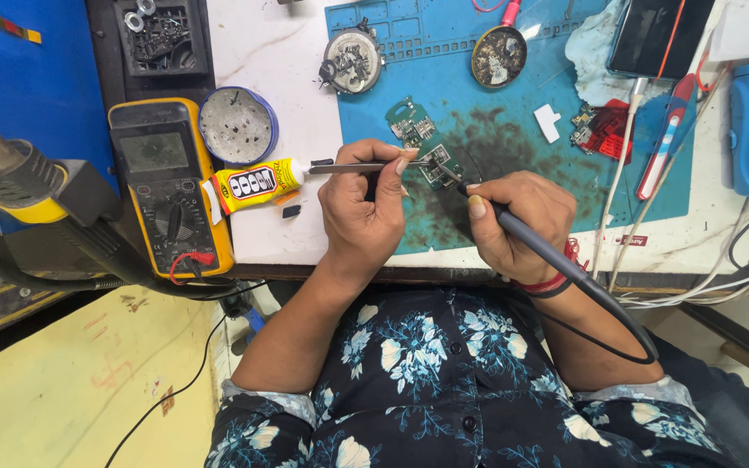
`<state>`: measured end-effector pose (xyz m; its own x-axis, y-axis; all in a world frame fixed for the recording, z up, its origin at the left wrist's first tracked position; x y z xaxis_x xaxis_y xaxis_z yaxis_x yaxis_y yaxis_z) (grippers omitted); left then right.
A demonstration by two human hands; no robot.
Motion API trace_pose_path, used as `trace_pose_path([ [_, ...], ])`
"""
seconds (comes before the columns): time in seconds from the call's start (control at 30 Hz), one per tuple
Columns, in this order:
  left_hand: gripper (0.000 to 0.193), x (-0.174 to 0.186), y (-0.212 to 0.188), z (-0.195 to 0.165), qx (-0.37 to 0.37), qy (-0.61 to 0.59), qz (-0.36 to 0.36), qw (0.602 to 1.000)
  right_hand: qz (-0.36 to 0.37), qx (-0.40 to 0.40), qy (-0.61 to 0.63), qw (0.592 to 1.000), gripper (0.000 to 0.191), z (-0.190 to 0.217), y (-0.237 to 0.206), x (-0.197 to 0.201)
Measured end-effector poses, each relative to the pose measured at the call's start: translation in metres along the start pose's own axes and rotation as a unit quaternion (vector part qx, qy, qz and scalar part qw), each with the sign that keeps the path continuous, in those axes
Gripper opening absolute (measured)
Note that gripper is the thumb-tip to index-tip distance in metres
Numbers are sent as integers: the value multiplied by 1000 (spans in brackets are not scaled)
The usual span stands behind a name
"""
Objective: The person uses a soldering iron and tweezers to apply solder to multiple points on a small green circuit board. They hold the board steady with tweezers while heating and depositing solder at several component leads and pads across the board surface.
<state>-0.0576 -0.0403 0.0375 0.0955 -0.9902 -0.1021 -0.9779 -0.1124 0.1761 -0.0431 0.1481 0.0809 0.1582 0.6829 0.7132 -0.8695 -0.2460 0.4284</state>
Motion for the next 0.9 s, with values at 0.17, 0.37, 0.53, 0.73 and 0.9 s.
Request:
trace_pose_path([
  [0.17, 11, 0, 0, 0, -1, 0, -3, 1000, 0, -3, -4, 1000, 8, -1, 0, -1],
  [0.37, 10, -1, -3, 3, 2, -9, -5, 1000, -1, -3, -5, 1000, 8, 0, -3, -2],
  [0.53, 11, 0, -4, 4, 6, -4, -4, 1000, -3, 0, -7, 1000, 8, 0, -4, -2],
  [0.73, 11, 1, -3, 3, -4, -2, 1, 1000, -4, -3, -3, 1000, 7, -1, -5, -1],
  [0.9, 11, 1, -4, 4, 0, 2, -3, 1000, -10, -9, 5, 1000, 7, -3, -7, -1],
])
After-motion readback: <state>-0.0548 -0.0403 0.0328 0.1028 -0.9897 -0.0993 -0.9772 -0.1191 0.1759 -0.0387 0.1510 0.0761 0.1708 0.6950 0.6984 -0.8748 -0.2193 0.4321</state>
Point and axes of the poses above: each hand's wrist, its own y-axis towards the middle knuckle, its own x-axis out of the back of the hand, z = x × y, the point moved 4 cm from there along y, towards the middle knuckle, and after that the axes turned 9 degrees about -y, right-handed, at the moved point
